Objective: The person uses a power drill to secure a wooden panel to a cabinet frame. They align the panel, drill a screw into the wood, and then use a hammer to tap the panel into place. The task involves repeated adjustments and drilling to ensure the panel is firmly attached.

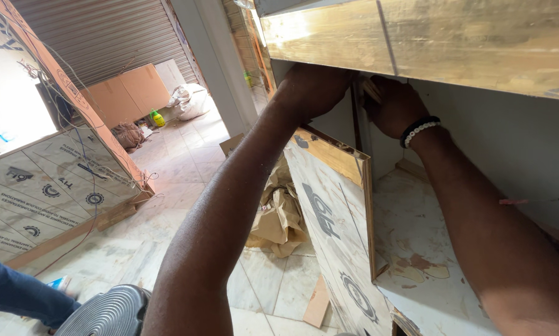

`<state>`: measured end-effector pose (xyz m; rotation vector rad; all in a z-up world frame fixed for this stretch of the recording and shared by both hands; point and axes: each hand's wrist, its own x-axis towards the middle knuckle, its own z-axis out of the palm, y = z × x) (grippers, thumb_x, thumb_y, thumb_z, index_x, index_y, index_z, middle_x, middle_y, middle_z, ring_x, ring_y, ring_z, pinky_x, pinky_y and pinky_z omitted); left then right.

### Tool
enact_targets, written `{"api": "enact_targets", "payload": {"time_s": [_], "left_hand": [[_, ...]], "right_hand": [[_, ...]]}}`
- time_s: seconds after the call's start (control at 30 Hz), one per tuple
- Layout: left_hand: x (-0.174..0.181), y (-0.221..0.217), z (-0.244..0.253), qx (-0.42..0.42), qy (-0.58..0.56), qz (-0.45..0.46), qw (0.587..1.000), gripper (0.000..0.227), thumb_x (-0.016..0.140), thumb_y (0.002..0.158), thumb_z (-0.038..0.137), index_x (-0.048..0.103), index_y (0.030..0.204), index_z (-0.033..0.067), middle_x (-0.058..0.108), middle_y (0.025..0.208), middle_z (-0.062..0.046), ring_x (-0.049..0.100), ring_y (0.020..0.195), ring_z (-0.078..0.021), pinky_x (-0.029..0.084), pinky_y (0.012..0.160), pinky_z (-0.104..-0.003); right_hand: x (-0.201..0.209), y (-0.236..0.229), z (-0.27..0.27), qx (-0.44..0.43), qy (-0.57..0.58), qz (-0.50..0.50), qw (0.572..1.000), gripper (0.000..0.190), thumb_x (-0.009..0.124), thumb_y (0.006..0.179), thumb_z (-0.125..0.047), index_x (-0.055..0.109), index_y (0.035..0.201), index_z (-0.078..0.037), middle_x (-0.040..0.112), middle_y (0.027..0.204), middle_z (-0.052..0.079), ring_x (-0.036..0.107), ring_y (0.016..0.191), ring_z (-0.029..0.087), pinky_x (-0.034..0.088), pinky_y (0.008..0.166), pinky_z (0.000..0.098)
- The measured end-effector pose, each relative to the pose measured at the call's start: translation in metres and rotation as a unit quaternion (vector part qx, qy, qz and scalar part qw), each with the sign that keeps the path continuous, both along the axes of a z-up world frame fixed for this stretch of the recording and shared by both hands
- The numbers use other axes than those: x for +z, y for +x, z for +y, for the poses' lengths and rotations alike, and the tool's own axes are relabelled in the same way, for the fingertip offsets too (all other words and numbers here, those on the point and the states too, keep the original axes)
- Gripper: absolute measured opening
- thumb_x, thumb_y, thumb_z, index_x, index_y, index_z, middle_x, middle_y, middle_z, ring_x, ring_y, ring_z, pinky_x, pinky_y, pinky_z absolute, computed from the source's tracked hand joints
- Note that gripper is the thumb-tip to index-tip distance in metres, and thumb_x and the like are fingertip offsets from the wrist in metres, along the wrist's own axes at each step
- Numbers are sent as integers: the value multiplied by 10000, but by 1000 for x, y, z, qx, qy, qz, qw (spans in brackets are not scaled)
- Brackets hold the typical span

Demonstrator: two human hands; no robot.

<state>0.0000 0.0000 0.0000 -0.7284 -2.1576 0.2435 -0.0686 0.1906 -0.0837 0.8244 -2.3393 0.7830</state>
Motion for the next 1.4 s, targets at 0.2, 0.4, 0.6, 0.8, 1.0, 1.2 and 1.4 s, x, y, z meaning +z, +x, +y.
{"api": "enact_targets", "payload": {"time_s": [0.2, 0.4, 0.6, 0.8, 1.0, 1.2, 1.4], "left_hand": [[1, 1, 2, 18, -36, 14, 999, 198, 594, 970, 147, 725, 1106, 87, 745, 1012, -126, 731, 921, -322, 587, 781, -459], [0, -1, 2, 3, 7, -7, 1000, 185, 606, 996, 172, 728, 1100, 79, 747, 968, -124, 729, 858, -307, 582, 739, -455], [-2, -3, 0, 11, -20, 17, 1000, 177, 600, 995, 149, 724, 1084, 61, 743, 959, -125, 729, 865, -301, 581, 755, -452], [-4, -15, -3, -3, -19, 49, 999, 161, 614, 973, 141, 729, 1050, 59, 743, 975, -133, 727, 884, -314, 575, 784, -458], [-6, -23, -5, -10, -45, 68, 997, 162, 626, 912, 132, 722, 1010, 45, 737, 952, -148, 723, 862, -333, 574, 761, -463], [-6, -19, -4, -4, -39, 73, 997, 132, 628, 931, 108, 716, 994, 32, 732, 930, -150, 721, 832, -337, 580, 734, -460], [-8, -17, -3, 24, -57, 55, 997, 145, 615, 954, 113, 720, 1035, 55, 734, 963, -139, 725, 850, -318, 582, 735, -457]], "right_hand": [[-2, 2, -8, -15, 10, 33, 999, 265, 655, 982, -315, 654, 1127, -92, 721, 1061, 178, 688, 953, 406, 550, 824, 533], [-8, -6, -5, -27, 8, 82, 996, 278, 654, 961, -328, 673, 1103, -90, 716, 1034, 183, 687, 918, 406, 544, 800, 543], [-12, -10, -10, -46, 2, 90, 995, 256, 654, 988, -323, 691, 1089, -91, 727, 1028, 184, 695, 906, 404, 547, 798, 535], [-11, -2, -14, -52, -15, 109, 993, 216, 700, 970, -287, 701, 1066, -94, 735, 932, 168, 709, 820, 386, 562, 760, 514], [-13, 2, -13, -68, -3, 153, 986, 213, 732, 922, -249, 708, 1071, -99, 731, 891, 160, 703, 796, 385, 559, 727, 516], [-13, 6, -14, -92, 18, 167, 981, 234, 742, 905, -235, 712, 1097, -105, 726, 847, 155, 702, 774, 379, 551, 694, 525], [-18, -4, -9, -58, -16, 167, 984, 239, 760, 932, -290, 707, 1045, -85, 735, 905, 159, 699, 771, 377, 557, 711, 514]]}}
